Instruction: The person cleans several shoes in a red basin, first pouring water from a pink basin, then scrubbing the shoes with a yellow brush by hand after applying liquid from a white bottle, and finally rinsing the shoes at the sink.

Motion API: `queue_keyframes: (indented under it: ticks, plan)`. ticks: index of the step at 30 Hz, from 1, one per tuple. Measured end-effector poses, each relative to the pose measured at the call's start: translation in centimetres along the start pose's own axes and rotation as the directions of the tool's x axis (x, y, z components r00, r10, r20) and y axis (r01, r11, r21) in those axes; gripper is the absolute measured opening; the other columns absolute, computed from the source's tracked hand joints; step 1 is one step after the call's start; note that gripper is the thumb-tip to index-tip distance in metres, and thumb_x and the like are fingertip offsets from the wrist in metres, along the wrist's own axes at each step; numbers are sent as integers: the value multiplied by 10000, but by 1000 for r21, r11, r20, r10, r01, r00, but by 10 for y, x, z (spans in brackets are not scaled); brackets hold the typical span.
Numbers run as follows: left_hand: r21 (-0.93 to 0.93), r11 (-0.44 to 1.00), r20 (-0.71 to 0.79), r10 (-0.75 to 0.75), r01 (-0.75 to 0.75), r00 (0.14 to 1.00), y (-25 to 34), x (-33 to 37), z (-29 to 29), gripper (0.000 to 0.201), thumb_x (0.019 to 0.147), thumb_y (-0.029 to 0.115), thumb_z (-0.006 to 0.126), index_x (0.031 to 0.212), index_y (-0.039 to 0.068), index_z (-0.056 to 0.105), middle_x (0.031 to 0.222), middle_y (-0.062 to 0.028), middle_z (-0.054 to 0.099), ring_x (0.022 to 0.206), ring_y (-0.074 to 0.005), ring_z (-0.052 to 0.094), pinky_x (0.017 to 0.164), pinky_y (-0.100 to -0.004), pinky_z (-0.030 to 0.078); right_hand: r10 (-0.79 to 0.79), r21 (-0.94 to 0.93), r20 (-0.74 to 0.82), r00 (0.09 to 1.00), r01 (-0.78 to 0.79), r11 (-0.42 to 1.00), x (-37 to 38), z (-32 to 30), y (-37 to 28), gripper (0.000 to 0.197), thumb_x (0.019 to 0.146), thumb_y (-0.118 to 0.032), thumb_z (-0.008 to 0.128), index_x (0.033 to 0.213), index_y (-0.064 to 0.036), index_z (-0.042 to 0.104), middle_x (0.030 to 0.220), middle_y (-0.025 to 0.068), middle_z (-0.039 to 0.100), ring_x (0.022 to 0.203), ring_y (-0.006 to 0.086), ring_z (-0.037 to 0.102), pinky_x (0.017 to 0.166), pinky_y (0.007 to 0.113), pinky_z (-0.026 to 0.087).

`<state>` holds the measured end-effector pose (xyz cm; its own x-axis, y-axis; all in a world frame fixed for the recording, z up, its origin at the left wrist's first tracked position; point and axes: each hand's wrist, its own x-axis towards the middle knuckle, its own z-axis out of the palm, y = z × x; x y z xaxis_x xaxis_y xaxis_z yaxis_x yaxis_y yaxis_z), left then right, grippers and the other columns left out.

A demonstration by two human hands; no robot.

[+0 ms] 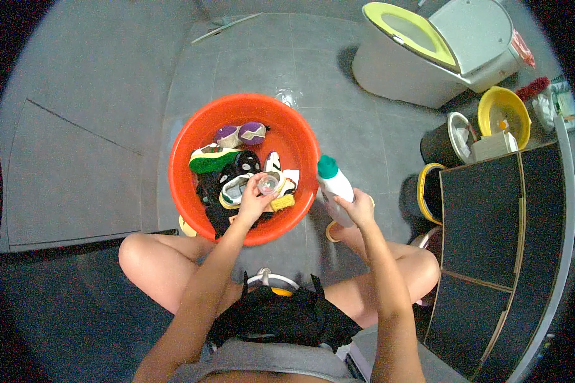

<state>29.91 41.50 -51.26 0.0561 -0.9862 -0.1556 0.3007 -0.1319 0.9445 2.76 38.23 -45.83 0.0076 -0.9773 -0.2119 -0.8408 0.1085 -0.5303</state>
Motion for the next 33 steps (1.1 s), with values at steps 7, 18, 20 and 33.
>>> queue_keyframes:
  ticks: [7,18,20,33]
  plan:
    - [-7,1000,-100,-5,5,995,-19,-4,-2,494,677,-43,626,1083,48,360,1047,-73,466,976,-163,481,830,-289,429,419,578,71,905,-380,722,45,81,73,352,659,-163,676,963,-55,534,849,44,577,732,159,554,571,260,457]
    - [80,997,-205,21,-4,979,-10,-1,-20,489,681,-81,586,1091,28,342,1060,-97,460,967,-175,497,808,-273,437,690,752,-382,615,-227,619,87,137,124,201,697,-1,536,892,-8,489,766,59,521,709,189,497,676,319,426]
    - [86,995,-268,77,-56,960,-12,-4,-34,521,667,-67,611,1098,36,338,1030,-107,489,937,-166,515,776,-260,444,529,654,-663,529,65,754,68,150,79,133,774,-64,461,899,-23,480,752,50,522,603,111,485,518,221,392]
    - [171,979,-318,162,-112,934,11,-31,-49,497,647,-44,647,1056,18,371,972,-104,492,828,-141,543,639,-232,482,721,456,361,591,-786,416,-3,238,-114,486,633,-190,675,1034,-5,473,957,114,545,813,239,529,666,349,439]
